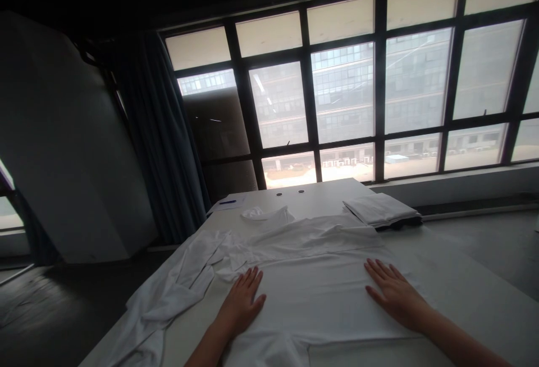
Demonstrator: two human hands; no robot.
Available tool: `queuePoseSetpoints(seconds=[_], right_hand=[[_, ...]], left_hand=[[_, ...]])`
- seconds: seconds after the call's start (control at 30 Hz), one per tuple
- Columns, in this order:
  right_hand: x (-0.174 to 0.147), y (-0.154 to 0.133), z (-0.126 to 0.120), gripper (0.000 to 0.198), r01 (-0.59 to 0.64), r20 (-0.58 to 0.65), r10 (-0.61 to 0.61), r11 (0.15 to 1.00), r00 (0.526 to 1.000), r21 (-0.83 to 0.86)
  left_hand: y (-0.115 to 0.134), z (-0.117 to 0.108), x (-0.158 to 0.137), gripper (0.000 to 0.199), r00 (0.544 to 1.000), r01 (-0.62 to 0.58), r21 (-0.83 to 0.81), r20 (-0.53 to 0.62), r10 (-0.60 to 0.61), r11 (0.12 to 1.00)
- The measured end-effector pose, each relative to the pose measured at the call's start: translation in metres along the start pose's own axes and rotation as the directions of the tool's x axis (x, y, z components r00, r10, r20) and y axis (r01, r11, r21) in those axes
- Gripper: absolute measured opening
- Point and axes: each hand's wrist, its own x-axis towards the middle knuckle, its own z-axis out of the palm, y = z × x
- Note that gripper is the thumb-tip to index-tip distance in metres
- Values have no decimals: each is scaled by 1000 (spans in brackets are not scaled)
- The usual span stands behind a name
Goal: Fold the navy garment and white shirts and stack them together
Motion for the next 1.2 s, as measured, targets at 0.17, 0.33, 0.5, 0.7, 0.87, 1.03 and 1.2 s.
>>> queuePoseSetpoints(seconds=[0.17,0.33,0.5,0.7,0.87,1.03,1.2], right_hand=[[-10,49,4,75,-46,-32,45,998,998,-30],[-15,58,10,76,-36,-16,35,998,999,-53],[-23,59,11,75,-17,-11,17,999,1000,-48],[-38,68,11,71,13,-8,-13,999,1000,-42],[-21,12,-1,55,-8,-45,2,991,999,-132],[6,-119,0,61,291,7,-295,944,955,158],[23,-130,0,63,379,67,-411,884,909,272]], left_hand=[[5,-4,1,70,1000,6,11,12,-6,1000],[6,-7,0,68,1000,2,13,14,-2,1000],[9,-5,-4,66,999,-25,12,20,25,1000],[15,-4,-28,65,999,-44,-8,29,44,999],[61,-28,-22,77,976,108,-39,193,-98,993],[145,-31,8,84,966,-144,-172,187,176,975],[139,-15,19,74,936,-316,-192,98,339,929]])
